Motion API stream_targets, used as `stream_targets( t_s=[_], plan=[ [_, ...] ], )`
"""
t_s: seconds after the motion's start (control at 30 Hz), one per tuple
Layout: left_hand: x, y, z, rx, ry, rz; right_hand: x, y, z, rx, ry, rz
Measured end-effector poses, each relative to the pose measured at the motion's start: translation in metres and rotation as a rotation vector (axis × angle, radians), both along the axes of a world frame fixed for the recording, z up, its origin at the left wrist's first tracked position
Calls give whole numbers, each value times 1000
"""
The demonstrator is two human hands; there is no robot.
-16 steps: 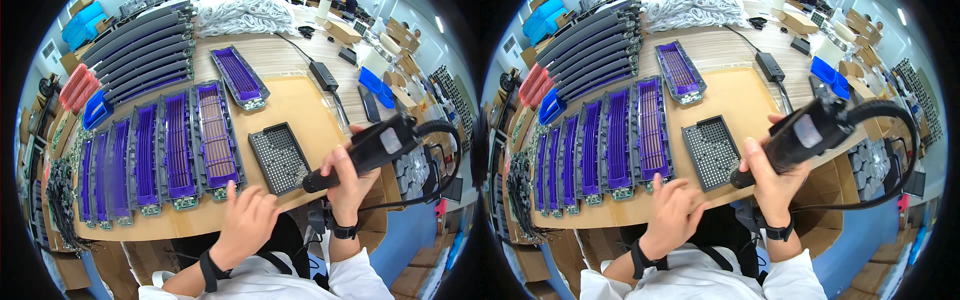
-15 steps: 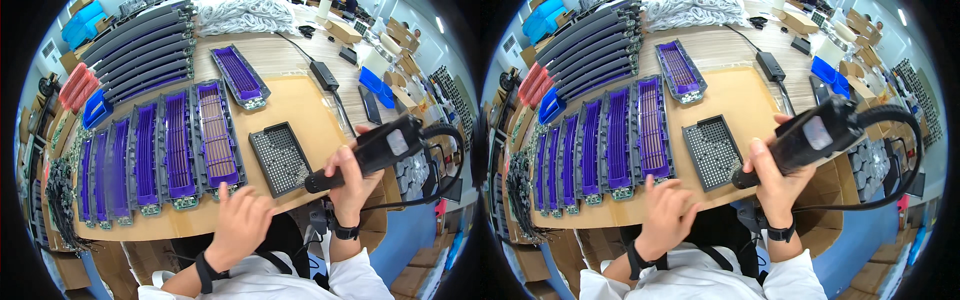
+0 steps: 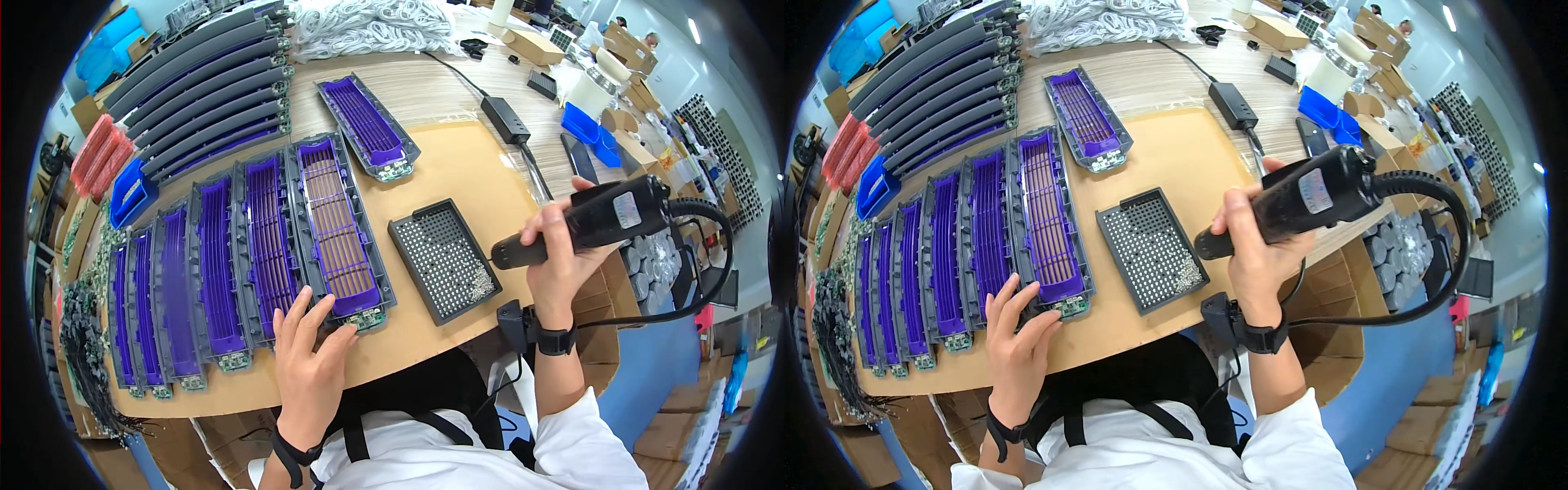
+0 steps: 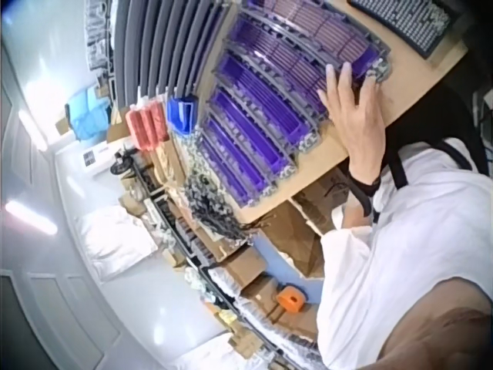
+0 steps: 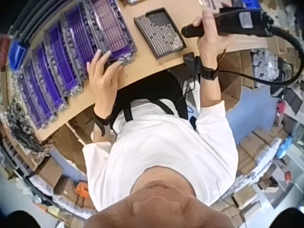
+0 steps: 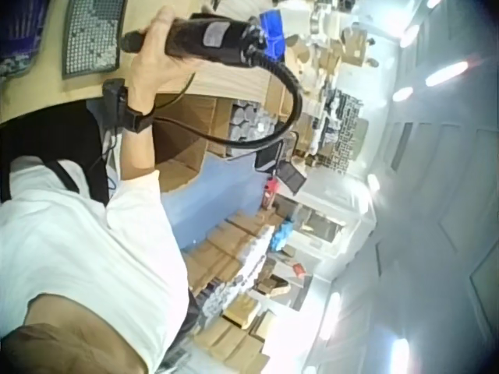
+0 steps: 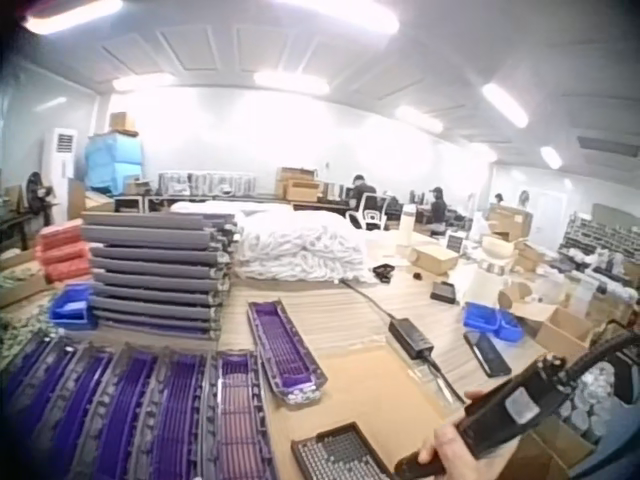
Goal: The person inserts small green circuit boards into purple plastic frames on a workbench. They then use a handheld black tool to apply heat or pressure to the inserted boards, moving sequentially across multiple units.
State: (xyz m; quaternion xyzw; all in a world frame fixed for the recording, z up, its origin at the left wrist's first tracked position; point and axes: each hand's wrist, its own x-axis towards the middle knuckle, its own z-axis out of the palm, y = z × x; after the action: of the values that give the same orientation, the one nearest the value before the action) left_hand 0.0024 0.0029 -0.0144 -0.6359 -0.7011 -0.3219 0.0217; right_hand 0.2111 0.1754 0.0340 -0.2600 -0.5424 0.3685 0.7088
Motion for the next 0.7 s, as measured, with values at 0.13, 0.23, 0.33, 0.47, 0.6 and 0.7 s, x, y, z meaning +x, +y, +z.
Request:
stream_targets(
  t_s=[0.13,0.23,0.33,0.47,0.6,0.7],
  plan=[
    [1,2,-3,18,-28,-33,-12,-3,-3,8,-49,63],
    [3,5,-4,22,-43,-61,-15,-4,-7,19,-71,97],
    [4,5,-4,15,-73,-67,-17,-7,-7,53,-68,91],
    [4,6,-4,16,-83,-55,-22,-22,10,127,57,66],
    [4,6,-8,16,-71,-50,-24,-38,22,85,130,266],
    [4,6,-8,7,-63,-60,-32,-45,22,-39,125,321]
  ],
)
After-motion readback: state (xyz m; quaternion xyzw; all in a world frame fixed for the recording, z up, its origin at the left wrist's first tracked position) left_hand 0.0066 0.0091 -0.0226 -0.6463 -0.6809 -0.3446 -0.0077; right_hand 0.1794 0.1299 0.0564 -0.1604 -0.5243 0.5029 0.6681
